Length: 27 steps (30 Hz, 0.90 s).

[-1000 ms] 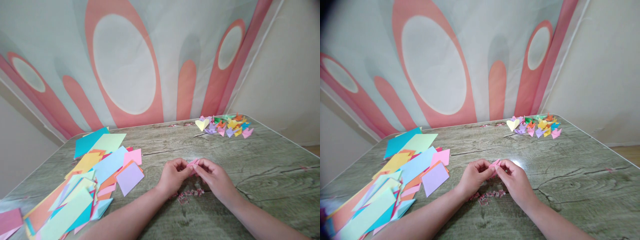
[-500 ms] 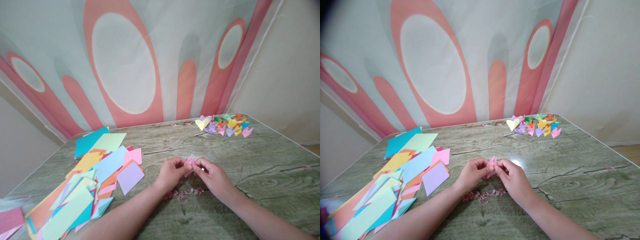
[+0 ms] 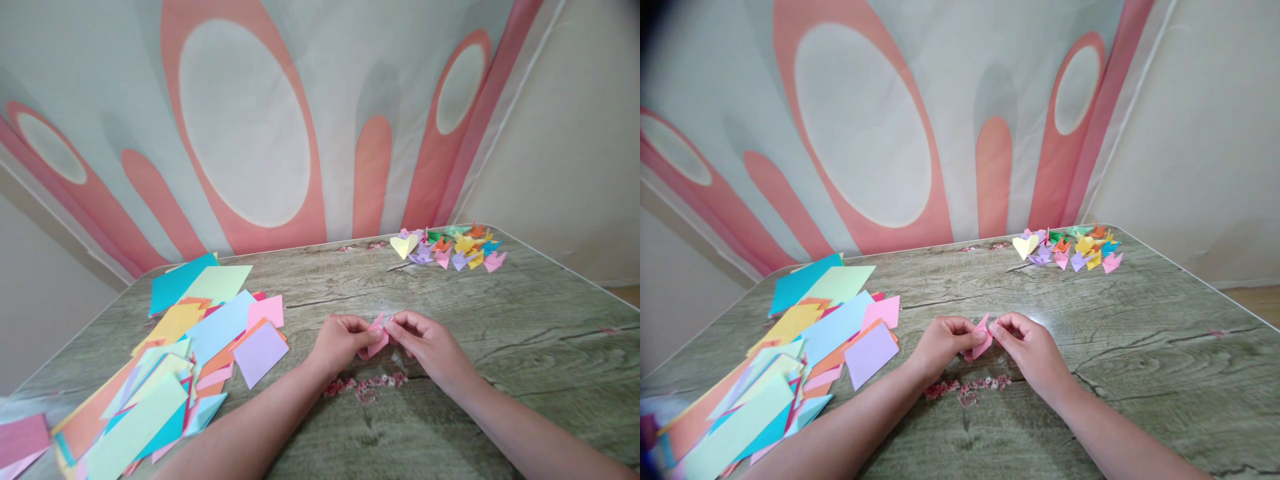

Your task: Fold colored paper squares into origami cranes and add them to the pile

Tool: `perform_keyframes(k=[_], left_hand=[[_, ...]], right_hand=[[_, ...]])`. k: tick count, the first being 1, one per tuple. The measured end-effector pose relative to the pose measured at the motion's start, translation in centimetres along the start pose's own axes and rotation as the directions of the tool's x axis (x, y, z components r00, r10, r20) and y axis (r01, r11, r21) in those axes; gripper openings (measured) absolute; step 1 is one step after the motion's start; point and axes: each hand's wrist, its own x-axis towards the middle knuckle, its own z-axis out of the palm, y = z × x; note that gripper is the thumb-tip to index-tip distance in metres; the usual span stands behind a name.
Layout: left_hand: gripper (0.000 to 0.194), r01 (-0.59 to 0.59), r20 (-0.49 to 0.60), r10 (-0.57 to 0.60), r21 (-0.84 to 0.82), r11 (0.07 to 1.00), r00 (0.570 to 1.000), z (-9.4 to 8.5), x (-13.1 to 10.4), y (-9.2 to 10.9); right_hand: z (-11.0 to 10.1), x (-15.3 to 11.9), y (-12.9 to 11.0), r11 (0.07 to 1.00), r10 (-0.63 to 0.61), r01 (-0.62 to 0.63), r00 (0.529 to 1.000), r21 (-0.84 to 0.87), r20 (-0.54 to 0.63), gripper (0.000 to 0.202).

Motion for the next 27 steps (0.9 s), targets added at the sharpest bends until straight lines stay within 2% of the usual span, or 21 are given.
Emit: perform_keyframes(k=[12, 22, 27], left_hand=[[0.032, 0.022, -0.018, -0.024, -0.116, 0.993, 1.000, -0.12, 0.01, 0.01], [0.033, -0.027, -0.030, 0.026, -0.036, 0.999, 0.999, -0.01, 0.16, -0.12], [0.035, -0.034, -0.026, 0.033, -0.039, 0.999, 0.999, 0.05, 0.22, -0.26]], right_hand=[[0.40, -0.40, -0.30, 0.994, -0.080, 0.076, 0.995, -0.073, -0.055, 0.028], [0.27, -0.42, -0.49, 0.997, -0.076, 0.076, 0.997, -0.014, 0.034, 0.027], [0.18, -0.44, -0.57, 0.996, -0.094, 0.094, 0.995, -0.002, 0.037, 0.026]])
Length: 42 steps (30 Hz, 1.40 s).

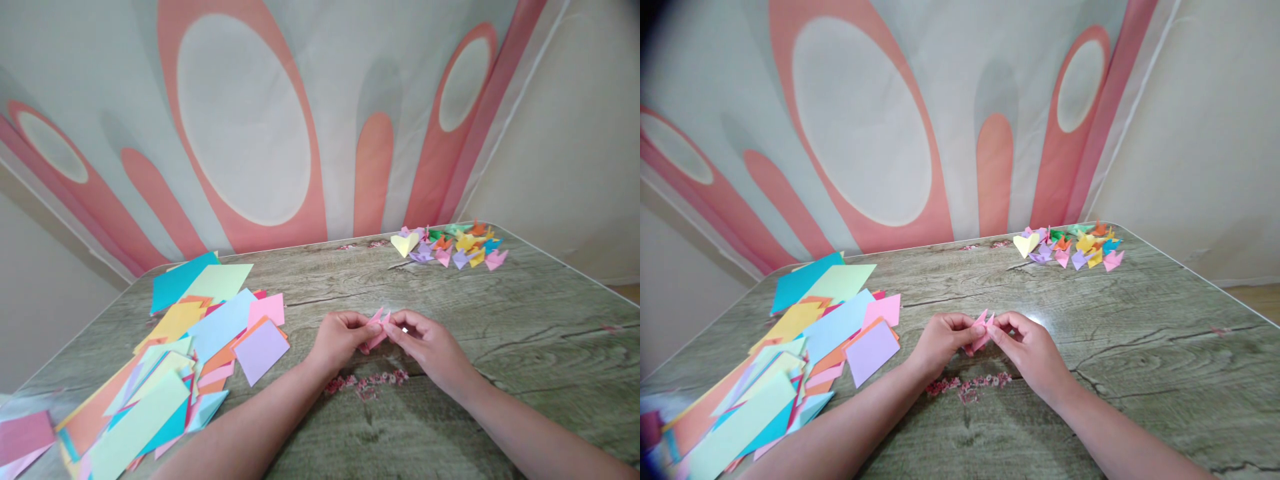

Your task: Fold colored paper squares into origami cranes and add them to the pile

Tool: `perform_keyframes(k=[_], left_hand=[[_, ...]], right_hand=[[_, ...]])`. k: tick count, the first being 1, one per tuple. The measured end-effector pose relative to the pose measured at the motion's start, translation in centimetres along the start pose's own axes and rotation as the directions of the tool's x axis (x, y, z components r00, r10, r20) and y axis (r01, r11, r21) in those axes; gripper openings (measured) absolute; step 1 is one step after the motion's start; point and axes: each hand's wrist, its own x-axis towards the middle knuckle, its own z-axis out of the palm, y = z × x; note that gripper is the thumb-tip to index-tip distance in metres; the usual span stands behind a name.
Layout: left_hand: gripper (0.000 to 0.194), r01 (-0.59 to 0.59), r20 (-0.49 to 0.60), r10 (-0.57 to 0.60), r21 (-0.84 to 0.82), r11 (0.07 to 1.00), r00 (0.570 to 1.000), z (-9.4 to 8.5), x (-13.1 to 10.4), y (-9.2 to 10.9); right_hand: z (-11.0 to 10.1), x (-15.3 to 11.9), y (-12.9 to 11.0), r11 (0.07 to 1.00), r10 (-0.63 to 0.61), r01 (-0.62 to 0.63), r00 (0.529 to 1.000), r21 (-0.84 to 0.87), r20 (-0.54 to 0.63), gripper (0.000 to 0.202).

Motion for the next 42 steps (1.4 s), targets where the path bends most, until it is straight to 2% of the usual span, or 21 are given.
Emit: perform_keyframes(k=[3, 7, 10, 14, 18, 23, 31, 36, 42], left_hand=[[0.037, 0.021, 0.041, -0.018, -0.075, 0.997, 0.999, -0.1, 0.0, -0.1], [0.041, 0.149, 0.157, -0.107, -0.282, 0.948, 0.982, -0.4, 0.1, -0.1], [0.041, 0.221, 0.205, -0.151, -0.380, 0.898, 0.967, -0.6, 0.2, 0.0], [0.041, 0.274, 0.265, -0.170, -0.434, 0.858, 0.949, -0.8, 0.4, 0.0], [0.041, 0.272, 0.278, -0.162, -0.426, 0.863, 0.947, -0.8, 0.4, 0.0], [0.042, 0.238, 0.230, -0.162, -0.359, 0.902, 0.960, -0.5, 0.2, 0.1], [0.043, 0.214, 0.191, -0.160, -0.308, 0.927, 0.968, -0.3, 0.2, 0.0], [0.043, 0.180, 0.201, -0.129, -0.259, 0.949, 0.971, -0.5, 0.2, -0.1], [0.040, 0.136, 0.204, -0.098, -0.184, 0.973, 0.974, -0.4, 0.1, -0.2]], right_hand=[[-0.1, 0.0, 0.1, 0.999, 0.031, -0.031, 1.000, 0.027, 0.005, 0.029], [-0.2, 0.0, 0.3, 0.992, 0.049, -0.048, 0.999, 0.114, -0.001, 0.026], [0.0, 0.0, 0.1, 0.990, 0.004, -0.003, 1.000, 0.143, -0.006, 0.022], [0.2, -0.1, -0.3, 0.990, -0.066, 0.066, 0.998, 0.126, -0.006, 0.018], [0.2, -0.3, -0.8, 0.988, -0.064, 0.064, 0.998, 0.143, -0.005, 0.015], [0.1, -0.6, -1.2, 0.987, -0.055, 0.056, 0.998, 0.153, -0.009, 0.015], [0.1, -0.1, -0.2, 0.995, -0.035, 0.040, 0.998, 0.096, -0.059, 0.014], [-0.1, 0.1, 0.2, 0.996, -0.065, 0.065, 0.998, 0.068, -0.004, 0.013], [0.0, 0.0, -0.6, 0.995, -0.088, 0.086, 0.996, 0.059, 0.031, 0.012]])
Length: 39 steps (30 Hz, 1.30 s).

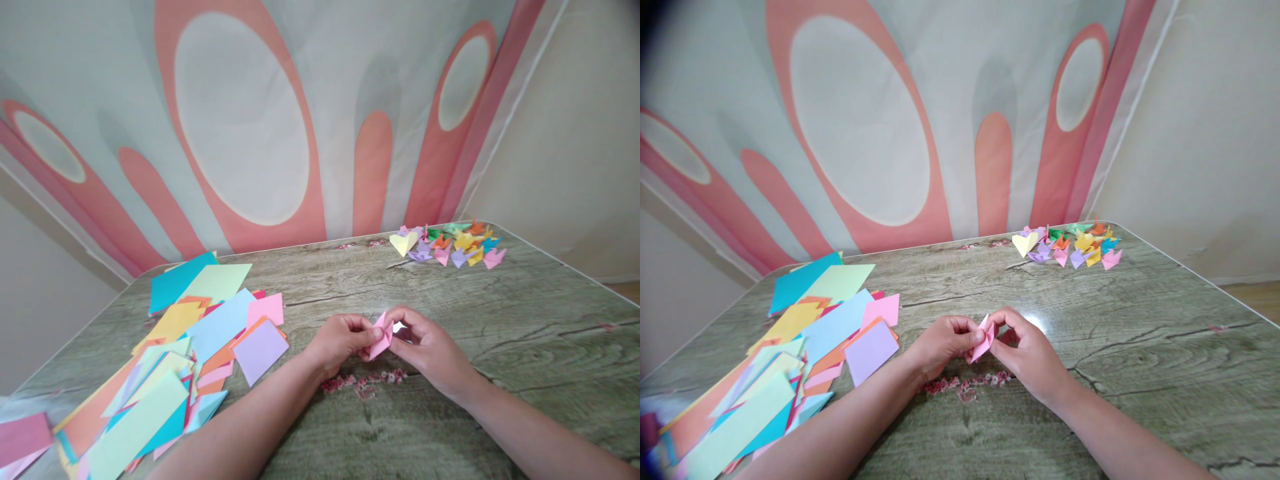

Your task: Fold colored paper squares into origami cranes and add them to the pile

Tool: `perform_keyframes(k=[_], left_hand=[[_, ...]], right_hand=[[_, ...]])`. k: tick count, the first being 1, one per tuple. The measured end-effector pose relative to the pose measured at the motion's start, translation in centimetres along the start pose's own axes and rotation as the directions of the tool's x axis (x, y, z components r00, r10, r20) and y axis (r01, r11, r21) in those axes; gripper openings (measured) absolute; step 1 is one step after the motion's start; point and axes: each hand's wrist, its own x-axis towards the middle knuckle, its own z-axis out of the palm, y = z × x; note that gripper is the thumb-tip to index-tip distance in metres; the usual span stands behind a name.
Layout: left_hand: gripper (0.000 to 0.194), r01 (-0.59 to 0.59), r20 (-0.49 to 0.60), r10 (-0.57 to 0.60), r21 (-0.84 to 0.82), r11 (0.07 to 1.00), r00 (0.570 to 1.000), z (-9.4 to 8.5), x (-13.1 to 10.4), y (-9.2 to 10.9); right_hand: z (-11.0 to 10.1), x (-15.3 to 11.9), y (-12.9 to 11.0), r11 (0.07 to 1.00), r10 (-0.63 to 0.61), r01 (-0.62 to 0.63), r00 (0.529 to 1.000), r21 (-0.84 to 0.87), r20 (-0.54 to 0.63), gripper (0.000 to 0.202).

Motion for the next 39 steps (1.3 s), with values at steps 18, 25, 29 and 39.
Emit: perform_keyframes(k=[18, 25, 29, 39], left_hand=[[0.042, 0.024, -0.037, -0.028, -0.107, 0.994, 0.999, 0.2, 0.1, 0.1], [0.042, 0.043, -0.048, -0.051, -0.163, 0.986, 0.998, 0.4, 0.0, 0.4], [0.044, 0.043, -0.065, -0.053, -0.147, 0.988, 0.996, 0.5, -0.1, 0.4], [0.042, -0.039, -0.101, 0.028, -0.106, 0.994, 0.994, 0.7, -0.1, 0.2]], right_hand=[[0.0, 0.1, 0.7, 0.998, 0.050, -0.050, 0.999, -0.028, -0.015, 0.021], [0.0, 0.1, 0.7, 0.997, 0.068, -0.068, 0.998, -0.025, 0.004, 0.016], [-0.2, 0.1, 0.6, 0.998, 0.056, -0.056, 0.998, -0.001, 0.021, 0.017], [-0.2, 0.1, 0.6, 0.998, 0.067, -0.067, 0.998, 0.015, 0.016, 0.016]])
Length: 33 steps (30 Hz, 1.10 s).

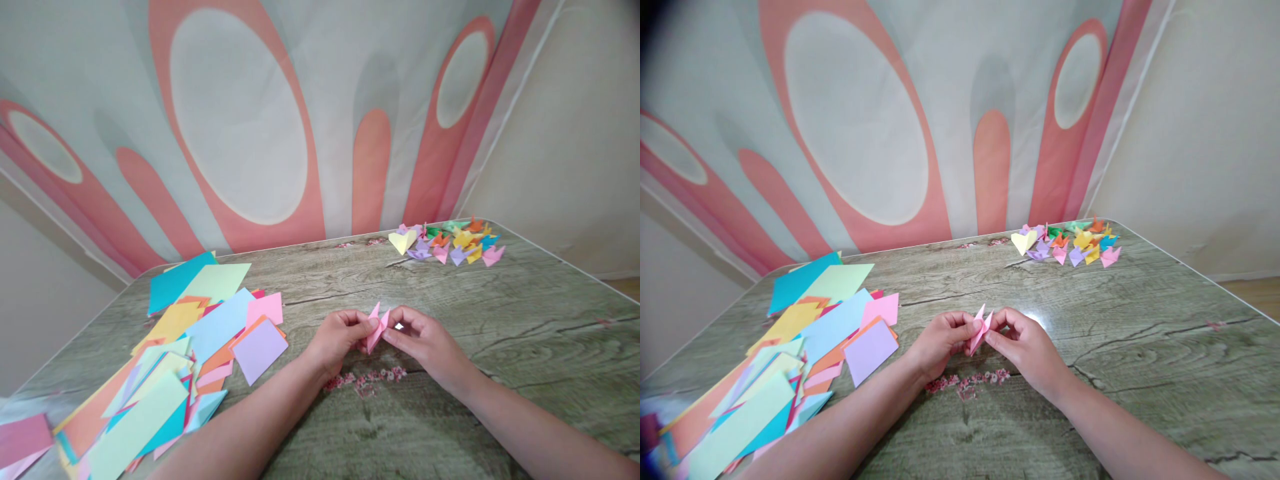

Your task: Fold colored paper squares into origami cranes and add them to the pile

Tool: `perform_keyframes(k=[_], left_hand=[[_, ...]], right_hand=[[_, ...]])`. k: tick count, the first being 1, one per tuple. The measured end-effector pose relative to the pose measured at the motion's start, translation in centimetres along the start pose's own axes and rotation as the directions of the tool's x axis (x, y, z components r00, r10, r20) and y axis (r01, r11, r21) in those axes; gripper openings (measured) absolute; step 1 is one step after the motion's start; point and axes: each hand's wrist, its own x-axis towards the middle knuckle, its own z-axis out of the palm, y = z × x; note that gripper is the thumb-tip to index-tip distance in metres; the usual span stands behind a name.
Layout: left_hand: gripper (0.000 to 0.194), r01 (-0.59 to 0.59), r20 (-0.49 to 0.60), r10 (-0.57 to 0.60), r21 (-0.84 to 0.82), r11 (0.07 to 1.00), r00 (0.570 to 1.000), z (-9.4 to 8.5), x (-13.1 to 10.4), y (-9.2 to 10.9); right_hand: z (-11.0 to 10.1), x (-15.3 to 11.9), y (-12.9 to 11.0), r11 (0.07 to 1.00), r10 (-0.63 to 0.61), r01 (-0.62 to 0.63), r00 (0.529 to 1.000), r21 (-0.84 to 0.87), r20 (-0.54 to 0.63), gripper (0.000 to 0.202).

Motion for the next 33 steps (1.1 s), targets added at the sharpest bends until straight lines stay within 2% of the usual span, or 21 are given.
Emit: perform_keyframes(k=[5, 12, 16, 22, 33], left_hand=[[0.043, -0.018, -0.015, 0.019, 0.030, 0.999, 1.000, 0.1, 0.0, 0.0], [0.040, -0.102, -0.043, 0.111, 0.168, 0.980, 0.993, 0.2, -0.1, 0.3], [0.039, -0.110, -0.042, 0.122, 0.220, 0.969, 0.992, 0.0, -0.1, 0.3], [0.034, -0.132, -0.036, 0.155, 0.362, 0.923, 0.987, 0.2, -0.3, 0.3], [0.035, -0.146, -0.051, 0.179, 0.386, 0.911, 0.982, 0.1, -0.1, 0.2]], right_hand=[[0.0, 0.0, 0.3, 1.000, -0.005, 0.006, 1.000, 0.019, -0.019, 0.017], [0.0, -0.1, -0.4, 0.999, 0.002, -0.002, 1.000, 0.053, 0.001, 0.020], [-0.2, -0.2, -0.7, 0.997, 0.000, -0.001, 1.000, 0.072, 0.014, 0.028], [-0.2, -0.1, -0.2, 0.996, 0.070, -0.069, 0.997, 0.063, -0.012, 0.028], [-0.1, 0.0, 0.3, 0.994, 0.101, -0.100, 0.995, 0.052, -0.017, 0.028]])
